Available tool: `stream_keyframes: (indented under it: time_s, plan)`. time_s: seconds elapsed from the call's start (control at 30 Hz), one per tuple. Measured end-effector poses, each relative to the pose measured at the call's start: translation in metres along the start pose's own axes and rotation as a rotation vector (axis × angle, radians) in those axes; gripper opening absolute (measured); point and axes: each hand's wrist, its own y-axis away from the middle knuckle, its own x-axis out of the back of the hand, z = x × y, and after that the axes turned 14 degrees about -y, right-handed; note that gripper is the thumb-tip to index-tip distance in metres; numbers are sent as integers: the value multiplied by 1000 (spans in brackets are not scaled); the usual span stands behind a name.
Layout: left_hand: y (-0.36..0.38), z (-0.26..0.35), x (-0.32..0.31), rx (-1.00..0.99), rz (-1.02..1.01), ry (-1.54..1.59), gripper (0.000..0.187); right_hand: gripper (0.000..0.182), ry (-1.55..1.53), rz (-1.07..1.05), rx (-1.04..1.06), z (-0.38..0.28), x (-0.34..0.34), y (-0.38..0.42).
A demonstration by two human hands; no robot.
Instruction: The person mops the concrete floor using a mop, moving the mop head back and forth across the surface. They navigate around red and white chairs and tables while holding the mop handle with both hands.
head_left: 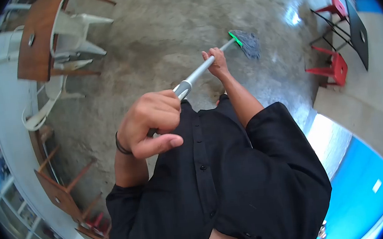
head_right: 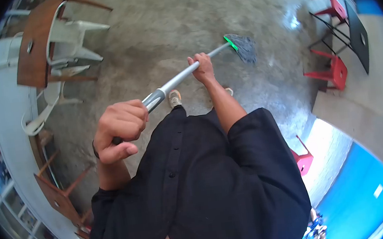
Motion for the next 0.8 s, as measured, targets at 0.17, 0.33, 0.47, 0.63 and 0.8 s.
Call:
stream_keyframes:
  time_s: [0.17, 0.33, 0.47, 0.63, 0.8]
  plan:
    - [105, 41, 25, 146, 299, -124, 51, 33, -75, -375, 43, -96, -129, -29]
    - [148, 76, 27, 205, 399, -323, 60, 37, -241, -642, 188, -167, -219, -16]
    - [163, 91, 27, 80, 369, -245, 53, 37, -242, -822, 227, -198, -237, 19]
    - [157, 97, 14, -43, 250, -88, 42, 39, -134, -890, 240, -201, -182, 42]
    - [95, 101, -35, -153, 106, 1, 43, 40, -137, -754, 191, -147, -91, 62]
